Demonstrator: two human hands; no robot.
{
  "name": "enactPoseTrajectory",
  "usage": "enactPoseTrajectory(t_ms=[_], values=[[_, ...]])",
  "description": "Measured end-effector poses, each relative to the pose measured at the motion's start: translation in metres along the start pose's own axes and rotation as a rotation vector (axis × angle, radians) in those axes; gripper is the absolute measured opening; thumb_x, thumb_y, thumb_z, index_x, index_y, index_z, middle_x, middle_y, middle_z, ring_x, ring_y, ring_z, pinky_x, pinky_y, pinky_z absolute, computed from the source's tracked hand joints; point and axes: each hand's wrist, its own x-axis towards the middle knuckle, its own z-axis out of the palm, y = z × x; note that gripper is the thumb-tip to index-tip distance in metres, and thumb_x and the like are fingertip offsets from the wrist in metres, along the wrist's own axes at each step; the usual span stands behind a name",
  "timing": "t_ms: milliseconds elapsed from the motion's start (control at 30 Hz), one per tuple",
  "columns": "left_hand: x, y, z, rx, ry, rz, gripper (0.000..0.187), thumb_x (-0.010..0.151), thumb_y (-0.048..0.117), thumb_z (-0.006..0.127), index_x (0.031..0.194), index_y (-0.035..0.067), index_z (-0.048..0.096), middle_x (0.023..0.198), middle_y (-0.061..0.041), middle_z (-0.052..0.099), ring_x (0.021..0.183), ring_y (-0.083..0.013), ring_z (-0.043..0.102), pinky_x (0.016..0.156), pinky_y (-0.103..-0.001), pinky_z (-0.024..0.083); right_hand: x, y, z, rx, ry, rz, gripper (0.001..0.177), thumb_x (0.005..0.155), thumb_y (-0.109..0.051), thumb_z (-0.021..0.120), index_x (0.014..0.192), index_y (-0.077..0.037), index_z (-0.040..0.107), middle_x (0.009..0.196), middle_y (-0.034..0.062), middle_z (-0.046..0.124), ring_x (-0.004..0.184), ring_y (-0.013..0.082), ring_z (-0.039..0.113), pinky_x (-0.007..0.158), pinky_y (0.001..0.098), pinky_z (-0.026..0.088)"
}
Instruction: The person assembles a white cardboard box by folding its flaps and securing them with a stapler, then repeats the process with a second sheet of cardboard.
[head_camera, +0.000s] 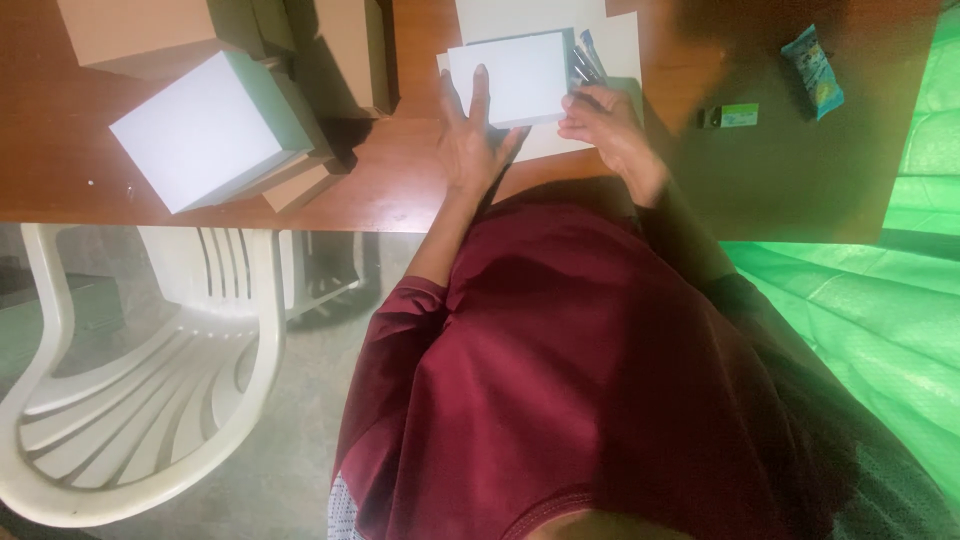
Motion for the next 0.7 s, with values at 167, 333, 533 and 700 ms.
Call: enactPoseTrajectory(t_ms=[167,333,533,700], values=[[-0.001,-0.002,-0.001,0.028,-0.086,-0.032,0.104,0.083,0.051,0.086,0.161,0.015,0.027,0.157,-0.038,0.025,0.126,-0.0505,0.056,0.083,-0.049,0.060,0.004,0.007,0.001,-0.206,0.038,-0.088,0.051,0.097,-0.013,0.071,0.142,0.001,0.050,0.116,0.0118,0.067,0.092,0.0179,0.071,0.076,0.0291,0.063],[-0.004,-0.007,0.002,0.080,-0.122,-0.032,0.100,0.090,0.052,0.082,0.163,0.017,0.023,0.159,-0.037,0.022,0.125,-0.0497,0.056,0.089,-0.051,0.057,0.007,0.013,0.001,-0.340,0.030,-0.174,0.052,0.098,-0.010,0.068,0.146,-0.001,0.049,0.113,0.0126,0.067,0.090,0.0164,0.068,0.072,0.0285,0.059],[-0.001,-0.001,0.000,0.187,-0.231,-0.126,0.101,0.089,0.052,0.079,0.164,0.020,0.018,0.164,-0.033,0.016,0.131,-0.0489,0.047,0.103,-0.060,0.045,-0.003,-0.003,0.013,-0.946,0.092,-0.601,0.067,0.104,-0.014,0.066,0.159,0.004,0.032,0.159,0.0304,0.037,0.145,0.0400,0.039,0.117,0.0494,0.038],[0.024,0.024,-0.024,0.374,-0.462,-0.126,0.120,0.074,0.057,0.083,0.161,0.016,0.012,0.167,-0.022,0.006,0.155,-0.0428,0.010,0.122,-0.067,0.017,-0.012,-0.035,0.055,-1.353,0.051,-0.522,0.075,0.104,-0.032,0.059,0.166,-0.004,0.025,0.174,0.0212,0.013,0.160,0.0391,0.004,0.129,0.0554,0.005]])
